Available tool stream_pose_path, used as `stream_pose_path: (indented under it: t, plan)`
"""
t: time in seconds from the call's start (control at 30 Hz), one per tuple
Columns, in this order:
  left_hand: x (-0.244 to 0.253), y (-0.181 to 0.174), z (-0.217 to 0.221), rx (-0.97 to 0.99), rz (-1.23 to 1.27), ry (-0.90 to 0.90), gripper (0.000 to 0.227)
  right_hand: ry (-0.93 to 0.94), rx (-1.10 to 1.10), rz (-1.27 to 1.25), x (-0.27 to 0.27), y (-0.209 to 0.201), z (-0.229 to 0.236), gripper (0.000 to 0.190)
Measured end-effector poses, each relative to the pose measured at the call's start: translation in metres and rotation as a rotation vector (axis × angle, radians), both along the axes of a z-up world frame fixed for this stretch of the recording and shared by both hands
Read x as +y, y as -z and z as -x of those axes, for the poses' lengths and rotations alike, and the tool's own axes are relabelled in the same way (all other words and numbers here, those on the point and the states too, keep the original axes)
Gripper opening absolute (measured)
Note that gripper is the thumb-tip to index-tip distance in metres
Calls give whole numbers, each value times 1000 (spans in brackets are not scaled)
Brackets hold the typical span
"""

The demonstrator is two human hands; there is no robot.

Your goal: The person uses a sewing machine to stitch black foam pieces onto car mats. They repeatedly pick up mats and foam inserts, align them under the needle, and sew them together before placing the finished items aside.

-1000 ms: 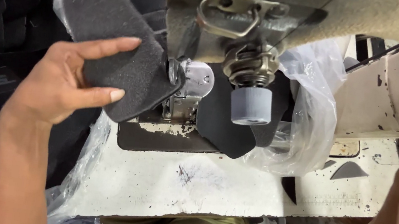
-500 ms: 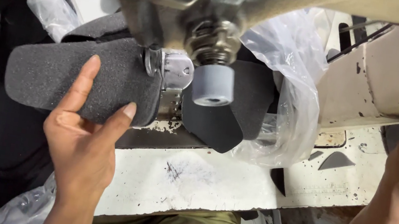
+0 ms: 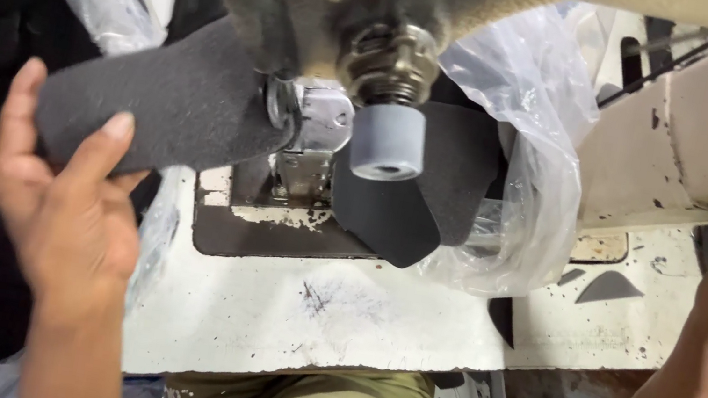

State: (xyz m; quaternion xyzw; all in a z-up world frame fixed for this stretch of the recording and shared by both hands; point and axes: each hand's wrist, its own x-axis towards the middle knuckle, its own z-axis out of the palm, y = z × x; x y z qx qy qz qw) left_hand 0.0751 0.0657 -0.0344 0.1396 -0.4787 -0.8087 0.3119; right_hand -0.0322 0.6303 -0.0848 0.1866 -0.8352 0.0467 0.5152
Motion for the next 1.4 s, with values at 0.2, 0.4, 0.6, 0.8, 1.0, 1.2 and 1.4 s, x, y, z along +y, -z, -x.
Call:
stream_pose_path:
  t: [0.2, 0.4, 0.6, 0.8, 1.0, 1.2, 1.4]
  plan:
    - [19, 18, -44, -94, -82, 52, 60, 160, 36, 60, 16, 6, 2, 15]
    - [59, 34, -66, -93, -390, 176, 57, 55, 72, -58, -49, -47, -19, 13]
    - [67, 35, -49, -74, -358, 299, 53, -105, -30, 4, -54, -58, -15, 14]
    - [66, 26, -21, -86, -361, 279, 54, -114, 21, -30, -54, -56, -6, 22]
    - [59, 28, -5, -46, -225, 296, 51, -166, 37, 89, -35, -22, 5, 18]
    - [57, 38, -13, -81, -102, 275, 54, -224, 100, 83, -38, -25, -7, 29]
    - [69, 5, -15, -22, 116, 162, 89, -224, -236, 188, -90, -26, -47, 25]
